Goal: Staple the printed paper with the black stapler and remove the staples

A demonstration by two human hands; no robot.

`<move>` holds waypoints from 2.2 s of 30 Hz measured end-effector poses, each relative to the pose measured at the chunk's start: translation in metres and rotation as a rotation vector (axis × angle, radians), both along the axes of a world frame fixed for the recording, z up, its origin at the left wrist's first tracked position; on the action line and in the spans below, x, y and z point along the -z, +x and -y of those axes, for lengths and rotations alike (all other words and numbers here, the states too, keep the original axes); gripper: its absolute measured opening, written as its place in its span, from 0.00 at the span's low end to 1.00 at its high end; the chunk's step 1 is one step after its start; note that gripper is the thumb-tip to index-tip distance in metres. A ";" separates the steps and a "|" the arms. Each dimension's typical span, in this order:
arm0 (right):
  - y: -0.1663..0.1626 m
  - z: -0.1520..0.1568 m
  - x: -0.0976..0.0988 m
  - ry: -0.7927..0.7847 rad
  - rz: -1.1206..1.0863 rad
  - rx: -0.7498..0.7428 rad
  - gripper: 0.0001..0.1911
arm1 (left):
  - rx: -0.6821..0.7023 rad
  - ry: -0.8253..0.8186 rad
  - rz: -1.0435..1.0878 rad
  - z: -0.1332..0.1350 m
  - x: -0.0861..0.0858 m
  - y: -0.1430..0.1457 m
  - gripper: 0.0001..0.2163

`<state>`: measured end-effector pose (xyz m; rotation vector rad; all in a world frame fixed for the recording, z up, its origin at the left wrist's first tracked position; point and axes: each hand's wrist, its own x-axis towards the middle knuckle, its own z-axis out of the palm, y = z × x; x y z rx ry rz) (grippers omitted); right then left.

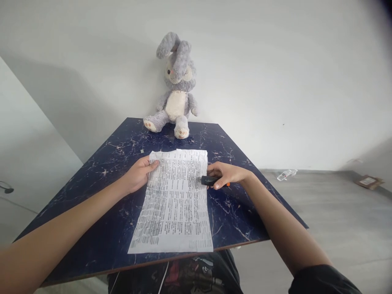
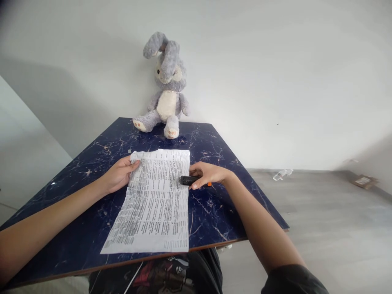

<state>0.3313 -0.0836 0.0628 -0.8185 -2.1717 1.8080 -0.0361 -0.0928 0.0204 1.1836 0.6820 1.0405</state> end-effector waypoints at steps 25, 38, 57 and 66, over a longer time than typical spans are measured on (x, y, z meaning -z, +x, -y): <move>0.002 -0.002 0.004 -0.005 0.084 -0.081 0.24 | -0.125 0.017 0.037 -0.002 0.003 0.000 0.13; -0.003 0.001 0.004 0.039 0.129 -0.121 0.24 | -0.196 0.060 0.033 -0.003 0.006 -0.002 0.14; -0.002 0.002 0.009 -0.017 0.171 -0.183 0.26 | -0.287 0.128 0.033 -0.002 0.004 -0.001 0.13; 0.000 0.002 0.010 -0.035 0.199 -0.181 0.33 | -0.358 0.177 0.020 -0.006 0.006 -0.005 0.15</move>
